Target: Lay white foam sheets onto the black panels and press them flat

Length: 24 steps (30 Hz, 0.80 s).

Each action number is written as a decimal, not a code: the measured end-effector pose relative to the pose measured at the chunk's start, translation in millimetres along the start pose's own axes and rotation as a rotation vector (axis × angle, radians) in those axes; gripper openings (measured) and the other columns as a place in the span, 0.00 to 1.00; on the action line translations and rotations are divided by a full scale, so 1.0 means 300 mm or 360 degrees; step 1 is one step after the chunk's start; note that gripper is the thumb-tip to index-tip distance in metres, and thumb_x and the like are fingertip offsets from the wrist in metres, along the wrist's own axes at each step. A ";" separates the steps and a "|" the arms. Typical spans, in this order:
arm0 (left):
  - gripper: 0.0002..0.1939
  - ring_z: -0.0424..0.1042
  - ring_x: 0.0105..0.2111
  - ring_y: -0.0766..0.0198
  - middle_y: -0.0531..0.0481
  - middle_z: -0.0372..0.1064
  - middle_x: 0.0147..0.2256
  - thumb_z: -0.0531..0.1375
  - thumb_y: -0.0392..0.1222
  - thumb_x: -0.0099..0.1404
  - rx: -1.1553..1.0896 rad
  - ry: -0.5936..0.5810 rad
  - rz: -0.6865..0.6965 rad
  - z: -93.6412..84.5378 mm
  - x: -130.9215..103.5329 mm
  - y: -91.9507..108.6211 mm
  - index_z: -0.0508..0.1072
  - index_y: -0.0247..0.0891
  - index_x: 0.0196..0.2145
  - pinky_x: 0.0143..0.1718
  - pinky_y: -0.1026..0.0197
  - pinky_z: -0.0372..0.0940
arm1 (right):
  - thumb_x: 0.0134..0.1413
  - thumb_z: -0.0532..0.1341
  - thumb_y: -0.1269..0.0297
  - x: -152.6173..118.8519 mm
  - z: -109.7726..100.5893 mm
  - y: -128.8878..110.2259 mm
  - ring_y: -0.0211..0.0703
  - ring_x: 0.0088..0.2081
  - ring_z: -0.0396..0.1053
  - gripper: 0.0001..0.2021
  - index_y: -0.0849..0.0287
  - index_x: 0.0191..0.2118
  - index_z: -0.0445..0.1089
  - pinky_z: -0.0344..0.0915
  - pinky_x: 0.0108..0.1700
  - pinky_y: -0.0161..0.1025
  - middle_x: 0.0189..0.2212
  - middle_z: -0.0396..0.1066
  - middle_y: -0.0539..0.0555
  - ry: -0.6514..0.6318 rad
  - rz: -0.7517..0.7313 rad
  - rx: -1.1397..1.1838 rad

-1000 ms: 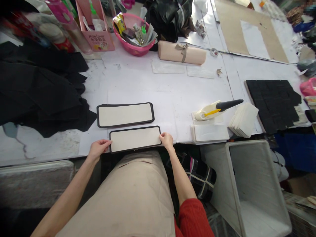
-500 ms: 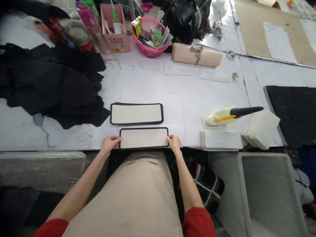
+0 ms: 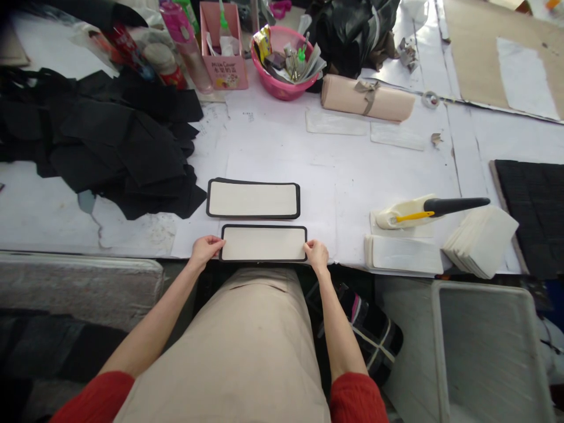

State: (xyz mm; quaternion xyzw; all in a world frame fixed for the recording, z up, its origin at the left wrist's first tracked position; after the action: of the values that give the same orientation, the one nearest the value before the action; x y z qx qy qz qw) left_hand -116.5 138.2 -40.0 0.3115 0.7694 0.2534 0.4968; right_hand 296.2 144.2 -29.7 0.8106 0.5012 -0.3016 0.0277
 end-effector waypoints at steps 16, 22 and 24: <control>0.16 0.63 0.15 0.67 0.55 0.65 0.17 0.63 0.51 0.44 0.0130 0.0018 0.0054 0.000 0.021 -0.030 0.72 0.36 0.26 0.18 0.65 0.58 | 0.54 0.58 0.63 -0.015 -0.014 -0.005 0.45 0.39 0.75 0.11 0.56 0.36 0.78 0.62 0.37 0.33 0.34 0.79 0.54 0.0016 0.0114 0.0033; 0.16 0.64 0.15 0.67 0.55 0.65 0.16 0.63 0.51 0.44 0.0139 0.0054 0.0062 0.000 0.011 -0.017 0.72 0.36 0.26 0.18 0.66 0.59 | 0.53 0.58 0.63 -0.019 -0.016 -0.013 0.47 0.41 0.75 0.11 0.55 0.36 0.77 0.63 0.38 0.34 0.36 0.79 0.54 -0.0014 0.0148 -0.0002; 0.16 0.64 0.15 0.67 0.54 0.65 0.16 0.63 0.51 0.44 0.0142 0.0059 0.0078 0.001 0.007 -0.012 0.72 0.36 0.26 0.17 0.66 0.59 | 0.53 0.58 0.63 -0.019 -0.017 -0.019 0.47 0.41 0.75 0.11 0.55 0.37 0.77 0.64 0.39 0.35 0.36 0.78 0.55 -0.0019 0.0168 -0.0039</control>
State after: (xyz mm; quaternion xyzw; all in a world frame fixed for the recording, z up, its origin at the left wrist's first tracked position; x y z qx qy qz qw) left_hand -117.6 137.3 -43.9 0.3472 0.7811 0.2366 0.4618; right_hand 292.0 144.2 -21.0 0.8338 0.4611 -0.2983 0.0566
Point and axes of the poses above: each hand's wrist, its own x-axis towards the middle knuckle, its own z-axis out of the palm, y = z × x, the point moved 8 cm from there along x, towards the middle knuckle
